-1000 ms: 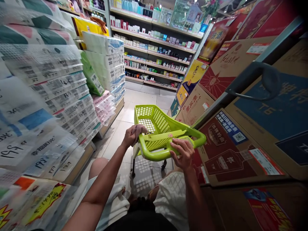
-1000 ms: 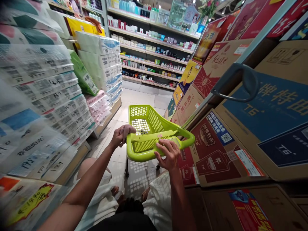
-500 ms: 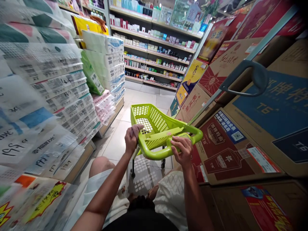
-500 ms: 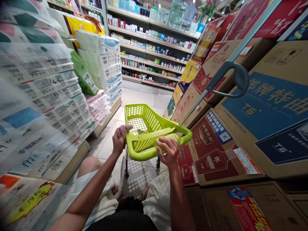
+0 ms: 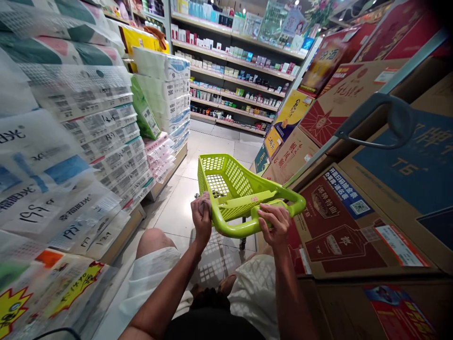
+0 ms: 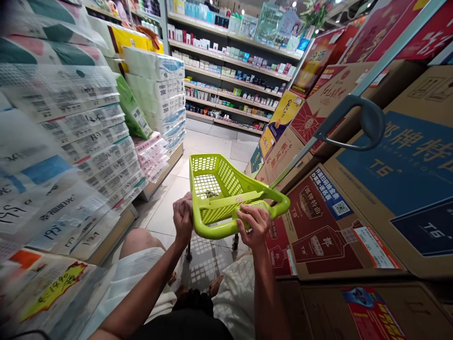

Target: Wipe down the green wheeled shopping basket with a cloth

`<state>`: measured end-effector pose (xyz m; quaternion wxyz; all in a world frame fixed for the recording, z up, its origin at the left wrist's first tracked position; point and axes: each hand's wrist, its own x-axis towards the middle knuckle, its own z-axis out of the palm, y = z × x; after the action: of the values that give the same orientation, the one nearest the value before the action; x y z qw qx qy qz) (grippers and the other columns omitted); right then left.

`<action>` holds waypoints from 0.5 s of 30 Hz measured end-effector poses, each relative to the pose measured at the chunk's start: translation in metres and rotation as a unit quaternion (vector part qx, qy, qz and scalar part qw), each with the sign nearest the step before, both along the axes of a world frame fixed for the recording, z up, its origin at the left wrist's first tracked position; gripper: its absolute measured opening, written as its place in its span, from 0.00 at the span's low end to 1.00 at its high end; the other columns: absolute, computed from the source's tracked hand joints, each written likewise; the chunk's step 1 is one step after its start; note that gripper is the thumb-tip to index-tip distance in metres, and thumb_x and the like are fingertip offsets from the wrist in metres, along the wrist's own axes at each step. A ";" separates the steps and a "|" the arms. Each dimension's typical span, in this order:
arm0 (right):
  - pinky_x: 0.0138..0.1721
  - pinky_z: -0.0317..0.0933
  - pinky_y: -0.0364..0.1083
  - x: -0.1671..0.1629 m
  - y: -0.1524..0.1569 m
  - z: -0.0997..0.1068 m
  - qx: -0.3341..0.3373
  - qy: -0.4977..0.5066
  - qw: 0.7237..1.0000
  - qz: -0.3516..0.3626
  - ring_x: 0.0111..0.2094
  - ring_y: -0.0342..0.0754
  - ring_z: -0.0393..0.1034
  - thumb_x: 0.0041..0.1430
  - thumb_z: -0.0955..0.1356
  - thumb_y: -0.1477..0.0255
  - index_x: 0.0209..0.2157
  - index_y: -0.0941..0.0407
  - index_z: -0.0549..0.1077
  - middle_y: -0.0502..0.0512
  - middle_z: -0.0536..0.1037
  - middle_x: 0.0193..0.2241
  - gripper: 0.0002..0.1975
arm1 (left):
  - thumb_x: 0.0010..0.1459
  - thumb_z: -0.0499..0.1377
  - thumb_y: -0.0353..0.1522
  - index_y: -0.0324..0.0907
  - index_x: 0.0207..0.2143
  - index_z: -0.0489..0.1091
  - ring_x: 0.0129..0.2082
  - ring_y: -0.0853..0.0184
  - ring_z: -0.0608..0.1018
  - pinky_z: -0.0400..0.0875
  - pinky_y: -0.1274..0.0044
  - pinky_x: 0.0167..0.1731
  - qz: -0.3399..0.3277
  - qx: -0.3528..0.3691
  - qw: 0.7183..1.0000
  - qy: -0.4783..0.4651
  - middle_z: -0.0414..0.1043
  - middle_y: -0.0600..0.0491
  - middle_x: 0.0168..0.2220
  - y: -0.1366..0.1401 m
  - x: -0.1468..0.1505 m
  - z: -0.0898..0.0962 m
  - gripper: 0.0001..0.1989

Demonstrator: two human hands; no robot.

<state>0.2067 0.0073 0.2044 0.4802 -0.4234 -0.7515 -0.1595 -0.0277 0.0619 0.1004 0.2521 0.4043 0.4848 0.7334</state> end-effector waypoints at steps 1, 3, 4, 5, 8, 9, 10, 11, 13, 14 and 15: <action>0.46 0.64 0.53 0.000 0.000 0.000 0.002 0.001 1.000 0.001 0.44 0.53 0.77 0.63 0.69 0.71 0.40 0.50 0.79 0.53 0.83 0.43 0.06 | 0.68 0.55 0.49 0.44 0.44 0.70 0.47 0.62 0.76 0.72 0.69 0.52 -0.009 -0.001 1.000 0.008 0.72 0.49 0.44 0.000 -0.001 0.000 0.18; 0.46 0.63 0.53 0.001 0.000 0.000 0.001 0.005 1.000 0.004 0.44 0.53 0.77 0.63 0.69 0.71 0.40 0.50 0.79 0.53 0.83 0.43 0.06 | 0.70 0.50 0.50 0.44 0.45 0.71 0.48 0.60 0.77 0.72 0.67 0.52 -0.031 -0.036 0.999 0.014 0.75 0.48 0.44 0.000 -0.004 -0.007 0.21; 0.46 0.63 0.53 0.001 0.000 0.000 0.000 0.006 1.000 0.006 0.44 0.52 0.77 0.63 0.69 0.71 0.40 0.50 0.79 0.53 0.83 0.43 0.06 | 0.71 0.48 0.50 0.44 0.46 0.72 0.49 0.59 0.77 0.72 0.66 0.53 -0.044 -0.062 0.997 0.015 0.76 0.47 0.45 0.001 -0.006 -0.012 0.22; 0.46 0.63 0.53 0.002 0.000 0.000 0.000 0.007 1.000 0.007 0.43 0.52 0.77 0.63 0.69 0.71 0.39 0.50 0.79 0.53 0.83 0.43 0.06 | 0.71 0.48 0.50 0.44 0.48 0.73 0.51 0.59 0.77 0.72 0.66 0.53 -0.060 -0.089 0.994 0.014 0.77 0.46 0.48 0.002 -0.009 -0.016 0.23; 0.46 0.63 0.53 0.005 0.000 0.000 0.001 0.004 1.000 0.009 0.43 0.52 0.77 0.63 0.69 0.71 0.39 0.50 0.79 0.53 0.83 0.42 0.06 | 0.68 0.52 0.50 0.43 0.50 0.75 0.52 0.56 0.78 0.72 0.64 0.53 -0.115 -0.139 0.984 0.015 0.79 0.44 0.50 0.014 -0.020 -0.018 0.23; 0.46 0.63 0.53 0.005 0.001 0.001 0.001 0.002 1.000 0.008 0.42 0.53 0.77 0.64 0.68 0.71 0.39 0.51 0.79 0.53 0.83 0.42 0.06 | 0.67 0.54 0.50 0.42 0.49 0.76 0.50 0.55 0.79 0.72 0.64 0.53 -0.133 -0.140 0.981 0.017 0.79 0.44 0.49 0.019 -0.023 -0.016 0.23; 0.46 0.63 0.53 0.005 0.001 0.001 0.001 0.001 1.000 0.006 0.42 0.53 0.76 0.64 0.68 0.71 0.39 0.51 0.79 0.53 0.83 0.42 0.06 | 0.66 0.56 0.50 0.41 0.48 0.76 0.49 0.55 0.79 0.73 0.64 0.52 -0.150 -0.135 0.979 0.019 0.80 0.44 0.48 0.024 -0.027 -0.014 0.24; 0.46 0.63 0.54 0.005 0.001 0.001 0.000 0.000 1.000 0.005 0.43 0.53 0.76 0.64 0.68 0.71 0.39 0.51 0.79 0.54 0.83 0.42 0.06 | 0.65 0.57 0.50 0.40 0.48 0.77 0.49 0.55 0.79 0.73 0.65 0.52 -0.163 -0.125 0.978 0.020 0.80 0.44 0.47 0.029 -0.029 -0.013 0.24; 0.47 0.63 0.54 0.004 0.002 0.001 0.001 -0.001 1.000 0.003 0.43 0.53 0.76 0.64 0.69 0.71 0.39 0.51 0.78 0.54 0.83 0.43 0.05 | 0.64 0.56 0.50 0.40 0.47 0.76 0.49 0.55 0.80 0.73 0.65 0.51 -0.175 -0.111 0.978 0.017 0.81 0.45 0.46 0.032 -0.033 -0.017 0.24; 0.47 0.63 0.54 0.004 0.002 0.001 0.003 0.000 1.000 0.004 0.43 0.53 0.76 0.64 0.69 0.72 0.39 0.51 0.79 0.54 0.83 0.43 0.05 | 0.64 0.56 0.51 0.40 0.47 0.76 0.48 0.55 0.80 0.74 0.66 0.50 -0.170 -0.116 0.979 0.012 0.81 0.45 0.45 0.031 -0.033 -0.021 0.24; 0.47 0.63 0.54 0.003 0.002 0.001 0.006 0.000 1.000 0.005 0.43 0.53 0.76 0.63 0.69 0.72 0.39 0.51 0.79 0.54 0.83 0.42 0.05 | 0.64 0.55 0.51 0.41 0.46 0.76 0.47 0.55 0.80 0.74 0.65 0.49 -0.158 -0.127 0.979 0.007 0.80 0.45 0.45 0.029 -0.032 -0.027 0.24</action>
<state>0.2098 0.0094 0.2056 0.4834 -0.4169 -0.7527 -0.1614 -0.0600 0.0911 0.0737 0.4108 0.4457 0.5061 0.6136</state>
